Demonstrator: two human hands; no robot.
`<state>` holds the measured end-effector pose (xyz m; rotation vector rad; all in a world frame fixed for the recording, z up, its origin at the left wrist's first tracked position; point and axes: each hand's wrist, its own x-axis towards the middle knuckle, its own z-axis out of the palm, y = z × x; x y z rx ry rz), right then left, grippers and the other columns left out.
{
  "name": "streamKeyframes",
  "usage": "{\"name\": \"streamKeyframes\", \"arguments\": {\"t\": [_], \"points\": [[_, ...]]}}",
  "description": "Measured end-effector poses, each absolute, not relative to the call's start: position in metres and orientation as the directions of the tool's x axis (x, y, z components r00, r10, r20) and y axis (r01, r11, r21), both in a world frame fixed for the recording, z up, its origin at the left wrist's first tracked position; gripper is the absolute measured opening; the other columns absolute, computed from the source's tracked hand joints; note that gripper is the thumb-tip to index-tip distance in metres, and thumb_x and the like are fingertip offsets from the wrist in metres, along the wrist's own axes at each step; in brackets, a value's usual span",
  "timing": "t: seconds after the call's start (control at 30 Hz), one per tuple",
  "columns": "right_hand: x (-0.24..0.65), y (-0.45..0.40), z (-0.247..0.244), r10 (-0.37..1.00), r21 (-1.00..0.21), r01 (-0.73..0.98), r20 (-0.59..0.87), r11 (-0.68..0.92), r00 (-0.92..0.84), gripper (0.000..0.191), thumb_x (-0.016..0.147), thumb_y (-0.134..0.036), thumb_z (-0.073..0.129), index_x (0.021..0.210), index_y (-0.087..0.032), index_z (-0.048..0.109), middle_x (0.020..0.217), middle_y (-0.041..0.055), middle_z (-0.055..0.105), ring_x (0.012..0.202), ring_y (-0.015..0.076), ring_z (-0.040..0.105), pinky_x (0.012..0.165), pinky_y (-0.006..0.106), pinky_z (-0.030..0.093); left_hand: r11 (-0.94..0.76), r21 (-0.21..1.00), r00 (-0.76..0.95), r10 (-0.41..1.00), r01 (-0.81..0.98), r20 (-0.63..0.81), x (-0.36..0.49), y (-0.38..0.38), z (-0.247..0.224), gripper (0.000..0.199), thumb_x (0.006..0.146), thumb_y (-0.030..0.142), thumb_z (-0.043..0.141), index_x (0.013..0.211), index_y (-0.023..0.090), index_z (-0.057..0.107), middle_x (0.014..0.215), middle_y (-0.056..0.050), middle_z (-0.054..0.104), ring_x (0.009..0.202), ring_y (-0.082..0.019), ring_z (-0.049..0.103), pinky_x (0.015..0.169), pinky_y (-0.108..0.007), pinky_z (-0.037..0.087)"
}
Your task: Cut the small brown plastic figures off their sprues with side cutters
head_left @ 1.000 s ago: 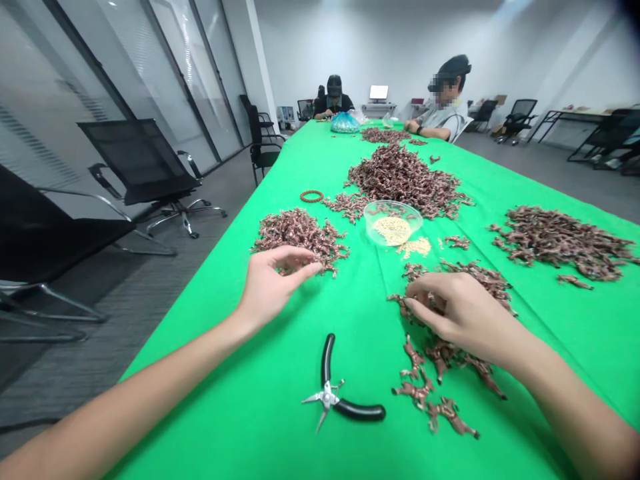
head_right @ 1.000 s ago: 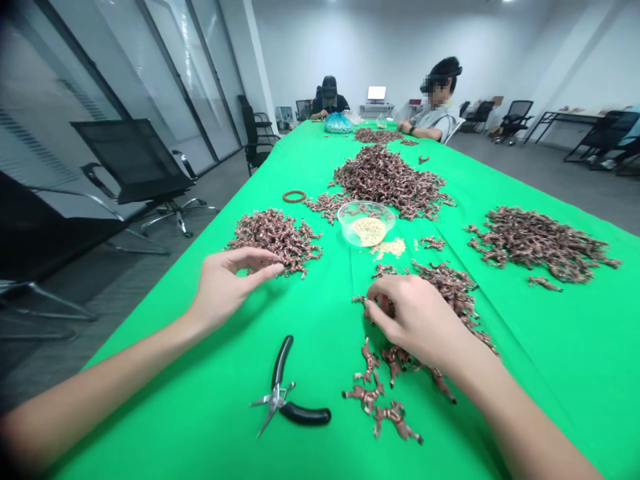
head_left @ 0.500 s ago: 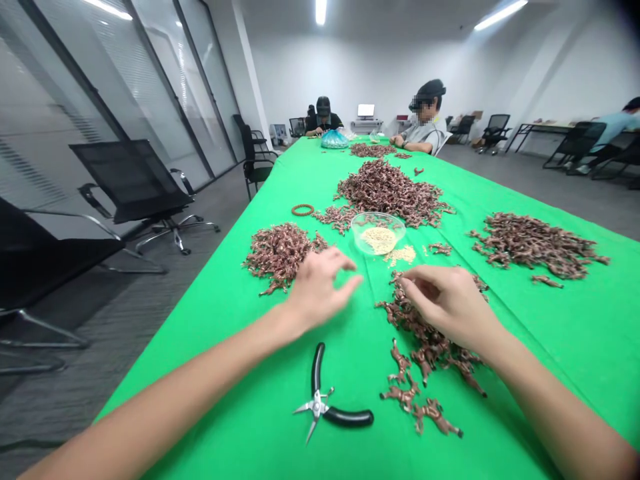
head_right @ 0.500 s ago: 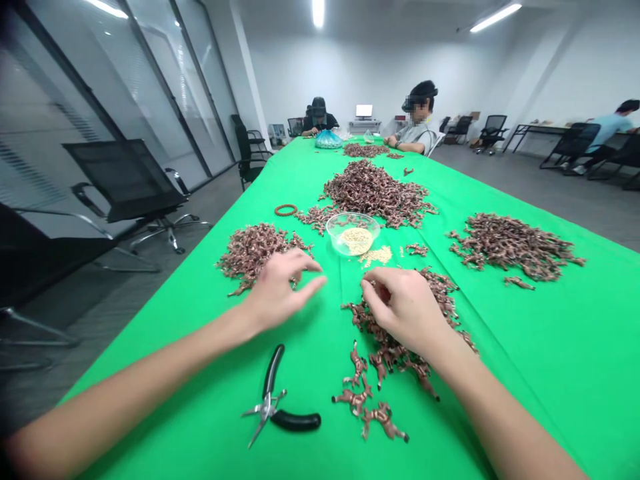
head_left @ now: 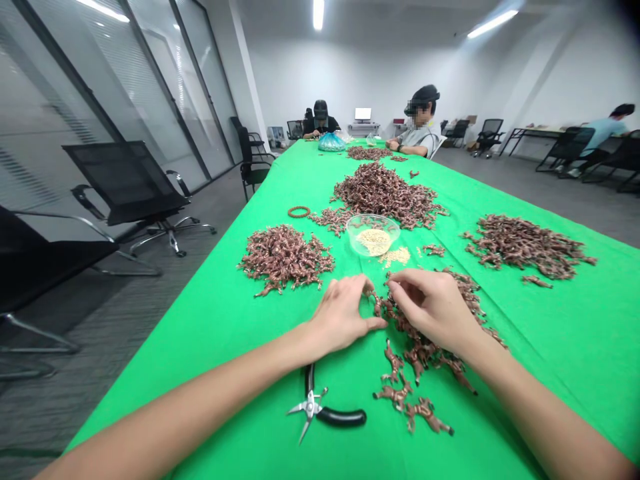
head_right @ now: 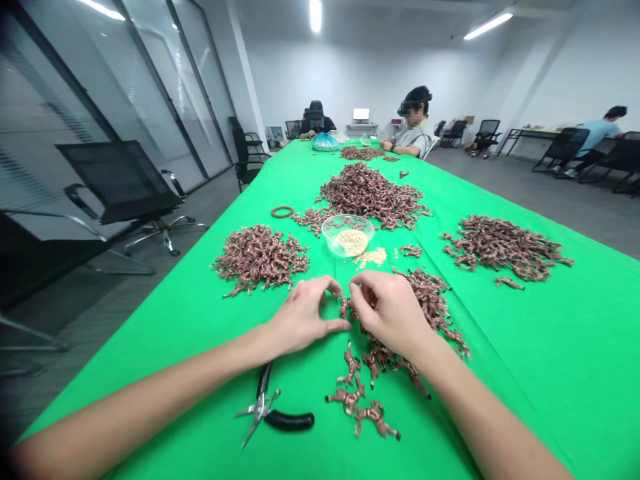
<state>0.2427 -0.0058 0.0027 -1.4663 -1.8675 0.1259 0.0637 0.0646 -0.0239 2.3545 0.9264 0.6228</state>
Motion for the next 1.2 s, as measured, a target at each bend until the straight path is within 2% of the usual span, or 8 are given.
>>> {"name": "streamKeyframes", "arguments": {"t": [0.13, 0.27, 0.33, 0.43, 0.57, 0.8, 1.0, 1.2], "points": [[0.243, -0.006, 0.002, 0.874, -0.505, 0.791, 0.48, 0.344, -0.074, 0.017, 0.092, -0.026, 0.052, 0.09, -0.017, 0.067, 0.064, -0.0017, 0.059, 0.056, 0.0109, 0.05, 0.058, 0.026, 0.035, -0.607, 0.664, 0.639, 0.729, 0.436, 0.246, 0.048, 0.073, -0.018, 0.048, 0.073, 0.026, 0.075, 0.117, 0.018, 0.059, 0.094, -0.007, 0.067, 0.083, -0.023, 0.062, 0.081, -0.043, 0.048], [0.242, -0.006, 0.001, 0.883, -0.511, 0.787, 0.461, 0.345, -0.088, 0.018, 0.092, -0.026, 0.051, 0.089, -0.017, 0.066, 0.064, -0.0013, 0.058, 0.056, 0.0112, 0.049, 0.058, 0.026, 0.035, -0.549, 0.741, 0.622, 0.748, 0.386, 0.23, 0.028, 0.081, -0.01, 0.05, 0.078, 0.017, 0.065, 0.127, 0.015, 0.054, 0.097, -0.008, 0.068, 0.075, -0.017, 0.066, 0.074, -0.035, 0.054], [0.239, -0.007, 0.002, 0.889, -0.519, 0.78, 0.446, 0.349, -0.102, 0.018, 0.092, -0.026, 0.051, 0.088, -0.017, 0.066, 0.065, -0.0009, 0.059, 0.057, 0.0113, 0.049, 0.058, 0.026, 0.035, -0.447, 0.837, 0.628, 0.759, 0.316, 0.168, 0.018, 0.078, -0.009, 0.051, 0.078, 0.016, 0.065, 0.128, 0.014, 0.053, 0.098, -0.009, 0.069, 0.074, -0.016, 0.067, 0.07, -0.032, 0.055], [0.229, -0.011, 0.003, 0.899, -0.543, 0.759, 0.418, 0.36, -0.128, 0.018, 0.093, -0.026, 0.05, 0.088, -0.017, 0.065, 0.064, -0.0018, 0.058, 0.057, 0.0105, 0.05, 0.058, 0.025, 0.036, -0.183, 0.972, 0.654, 0.755, 0.147, 0.043, 0.003, 0.066, -0.01, 0.058, 0.077, 0.017, 0.071, 0.132, 0.014, 0.05, 0.096, -0.009, 0.071, 0.078, -0.015, 0.067, 0.074, -0.031, 0.055], [0.207, -0.019, -0.001, 0.913, -0.657, 0.642, 0.357, 0.395, -0.196, 0.017, 0.094, -0.028, 0.051, 0.093, -0.018, 0.064, 0.062, -0.0037, 0.056, 0.054, 0.0095, 0.048, 0.055, 0.024, 0.036, -0.032, 0.997, 0.67, 0.742, 0.068, -0.022, -0.01, 0.048, -0.016, 0.054, 0.079, 0.018, 0.072, 0.129, 0.014, 0.052, 0.093, -0.01, 0.074, 0.081, -0.016, 0.068, 0.078, -0.031, 0.053], [0.184, -0.031, -0.013, 0.885, -0.667, 0.586, 0.396, 0.46, -0.244, 0.019, 0.091, -0.028, 0.058, 0.106, -0.02, 0.063, 0.069, -0.0034, 0.055, 0.057, 0.009, 0.048, 0.055, 0.024, 0.036, -0.015, 0.987, 0.659, 0.746, 0.162, -0.096, -0.01, 0.033, -0.013, 0.031, 0.083, 0.026, 0.071, 0.11, 0.015, 0.059, 0.102, -0.013, 0.076, 0.093, -0.024, 0.071, 0.078, -0.033, 0.051], [0.178, -0.037, -0.019, 0.845, -0.643, 0.551, 0.442, 0.532, -0.302, 0.023, 0.091, -0.023, 0.057, 0.114, -0.022, 0.058, 0.076, -0.0023, 0.058, 0.064, 0.01, 0.053, 0.058, 0.024, 0.039, 0.007, 0.986, 0.668, 0.735, 0.164, -0.117, -0.007, 0.026, -0.01, 0.024, 0.084, 0.025, 0.067, 0.105, 0.014, 0.059, 0.096, -0.012, 0.077, 0.085, -0.025, 0.072, 0.074, -0.035, 0.052], [0.175, -0.038, -0.021, 0.844, -0.635, 0.562, 0.462, 0.53, -0.274, 0.016, 0.092, -0.021, 0.055, 0.107, -0.02, 0.06, 0.072, -0.0019, 0.057, 0.06, 0.0103, 0.052, 0.055, 0.024, 0.039, -0.119, 0.984, 0.67, 0.742, 0.133, -0.001, -0.009, 0.02, -0.009, 0.026, 0.083, 0.013, 0.066, 0.109, 0.016, 0.065, 0.105, -0.008, 0.075, 0.091, -0.022, 0.07, 0.077, -0.031, 0.05]]}}
